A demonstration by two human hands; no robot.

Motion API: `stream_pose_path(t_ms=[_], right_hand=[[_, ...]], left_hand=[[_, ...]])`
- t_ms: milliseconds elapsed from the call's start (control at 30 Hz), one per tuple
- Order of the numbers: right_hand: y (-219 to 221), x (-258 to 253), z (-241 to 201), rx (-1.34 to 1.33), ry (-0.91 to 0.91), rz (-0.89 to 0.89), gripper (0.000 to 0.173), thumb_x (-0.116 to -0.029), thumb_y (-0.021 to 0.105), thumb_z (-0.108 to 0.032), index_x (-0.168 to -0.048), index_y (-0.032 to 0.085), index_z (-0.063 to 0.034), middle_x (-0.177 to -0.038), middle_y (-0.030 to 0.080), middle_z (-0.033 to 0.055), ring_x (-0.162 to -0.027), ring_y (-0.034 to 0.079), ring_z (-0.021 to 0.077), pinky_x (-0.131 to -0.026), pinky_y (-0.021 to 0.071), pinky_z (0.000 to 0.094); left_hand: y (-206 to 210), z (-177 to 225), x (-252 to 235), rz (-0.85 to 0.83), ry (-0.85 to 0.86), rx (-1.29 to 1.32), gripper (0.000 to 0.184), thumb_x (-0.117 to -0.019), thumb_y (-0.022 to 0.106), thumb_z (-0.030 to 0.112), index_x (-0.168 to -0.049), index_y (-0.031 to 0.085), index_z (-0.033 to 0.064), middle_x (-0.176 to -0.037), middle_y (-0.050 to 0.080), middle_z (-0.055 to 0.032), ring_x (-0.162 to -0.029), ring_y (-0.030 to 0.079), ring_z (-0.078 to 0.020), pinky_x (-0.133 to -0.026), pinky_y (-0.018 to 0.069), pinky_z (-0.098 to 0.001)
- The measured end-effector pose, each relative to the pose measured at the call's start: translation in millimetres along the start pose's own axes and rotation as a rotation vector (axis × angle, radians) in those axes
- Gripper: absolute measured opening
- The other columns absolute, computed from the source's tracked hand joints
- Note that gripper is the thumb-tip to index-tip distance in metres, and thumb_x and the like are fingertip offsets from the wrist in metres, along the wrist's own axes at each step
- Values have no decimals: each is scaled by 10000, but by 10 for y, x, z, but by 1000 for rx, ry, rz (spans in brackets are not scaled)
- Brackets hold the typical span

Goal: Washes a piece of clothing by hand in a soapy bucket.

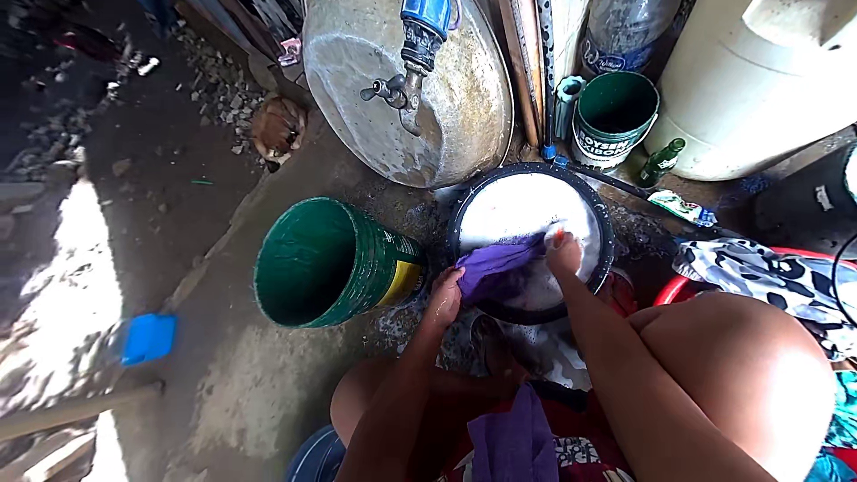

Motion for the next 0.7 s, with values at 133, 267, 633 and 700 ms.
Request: stream_pose_path(t_ms=[133,267,633,700], right_hand=[[418,800,-754,47,-514,26,457,-1040,517,-368,-1264,684,-6,-1300,670,241,-1289,593,413,-1099,429,615],[792,1723,-1589,-104,-868,-324,456,-1061,502,-351,-1185,689,46,-1230,698,232,-1201,661,372,-1032,518,540],[859,1034,-1249,307,-488,-412,540,-1100,365,-447,-1370,587,-36,-1230,691,245,-1160,673,422,-970,527,615],[1007,1584,-1677,94,-685,-453,539,-1084,421,-450,-1296,643,-6,-1155,720,233,-1100,700,400,-946,538,602]], left_hand=[[-81,-250,-31,88,-223,262,396,-1116,362,289,-1397,494,44,-1277,628,-154,-1135,631,-243,-945,537,-448],[-145,-269,194,126,-280,440,501,-1113,150,423,-1157,533,104,-890,654,-81,-778,646,-193,-677,558,-394],[-668,-363,201,278,-201,101,362,-1098,432,235,-1316,537,-34,-1209,632,-191,-1066,632,-252,-913,538,-442],[-607,-359,194,247,-179,249,341,-1114,341,230,-1287,526,1,-1093,644,-142,-955,637,-216,-833,548,-415]])
Point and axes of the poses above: each hand's wrist, its own x-axis away from the middle knuckle, its own y-axis out of the palm, z = x × y, the point moved 7 cm from there along -x, towards the middle knuckle
